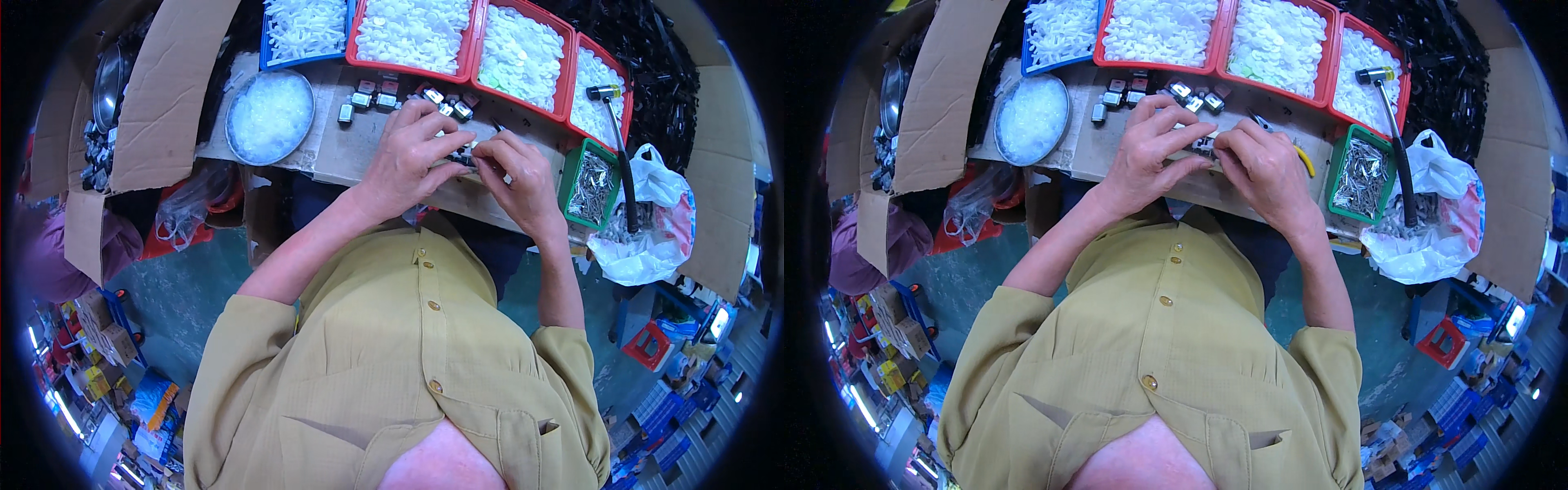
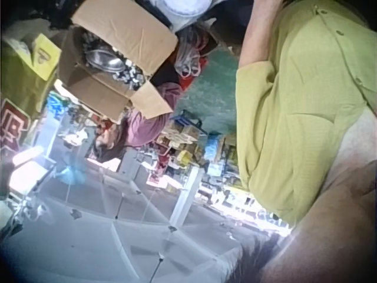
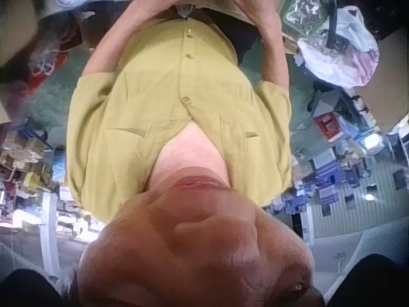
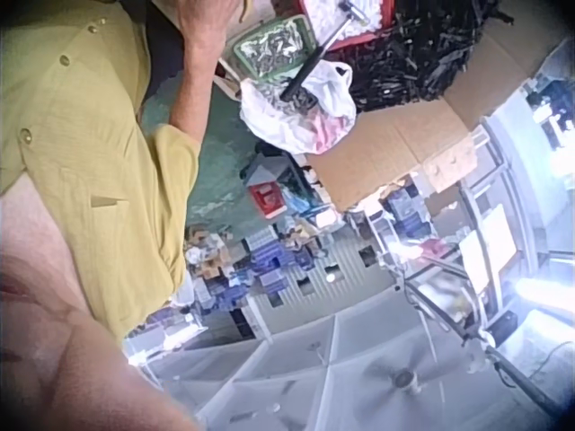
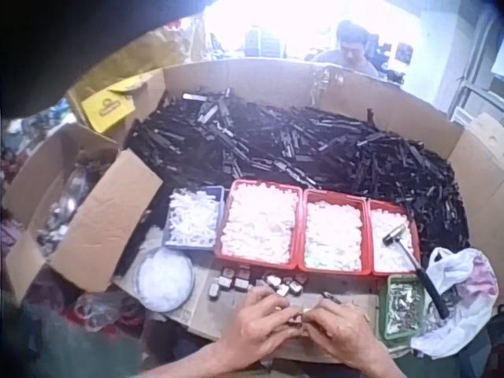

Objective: The person assembles small lock mechanisms at a workbench. They repeatedly pick up metal pins and white plastic components, insert them into a jig, and use a hammer and pliers to secure the parts. Finished units are placed on the table while new components are drawn from trays and a plastic bag.

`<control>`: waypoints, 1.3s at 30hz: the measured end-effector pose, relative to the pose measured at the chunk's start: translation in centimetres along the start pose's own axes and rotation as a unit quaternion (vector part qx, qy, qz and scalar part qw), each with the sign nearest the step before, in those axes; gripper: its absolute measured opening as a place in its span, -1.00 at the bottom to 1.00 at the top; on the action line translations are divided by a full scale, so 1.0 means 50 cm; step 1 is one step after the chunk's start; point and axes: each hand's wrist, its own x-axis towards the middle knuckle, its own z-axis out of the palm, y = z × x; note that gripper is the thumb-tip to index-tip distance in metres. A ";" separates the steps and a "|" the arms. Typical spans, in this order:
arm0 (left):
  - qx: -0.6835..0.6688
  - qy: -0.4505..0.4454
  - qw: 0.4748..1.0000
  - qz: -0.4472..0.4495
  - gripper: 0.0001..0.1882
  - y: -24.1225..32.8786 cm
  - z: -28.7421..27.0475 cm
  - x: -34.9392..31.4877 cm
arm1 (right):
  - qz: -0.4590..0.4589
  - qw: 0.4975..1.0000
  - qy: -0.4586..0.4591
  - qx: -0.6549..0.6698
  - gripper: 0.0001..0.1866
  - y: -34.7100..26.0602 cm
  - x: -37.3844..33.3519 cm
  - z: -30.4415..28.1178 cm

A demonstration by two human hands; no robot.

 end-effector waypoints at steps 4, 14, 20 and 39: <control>0.078 0.000 0.996 0.030 -0.56 -0.003 -0.006 -0.017 | 0.015 0.999 -0.019 -0.027 -0.88 0.015 -0.004 0.009; 0.207 -0.058 0.966 0.143 -0.62 -0.014 0.018 -0.060 | 0.012 0.999 -0.035 0.019 -0.89 0.038 -0.006 0.030; 0.317 -0.076 0.928 0.178 -0.62 -0.015 0.020 -0.080 | 0.014 0.998 -0.026 0.051 -0.87 0.032 -0.001 0.033; 0.327 -0.109 0.918 0.197 -0.64 -0.024 0.020 -0.061 | 0.026 0.998 -0.029 -0.046 -0.72 0.018 -0.041 0.014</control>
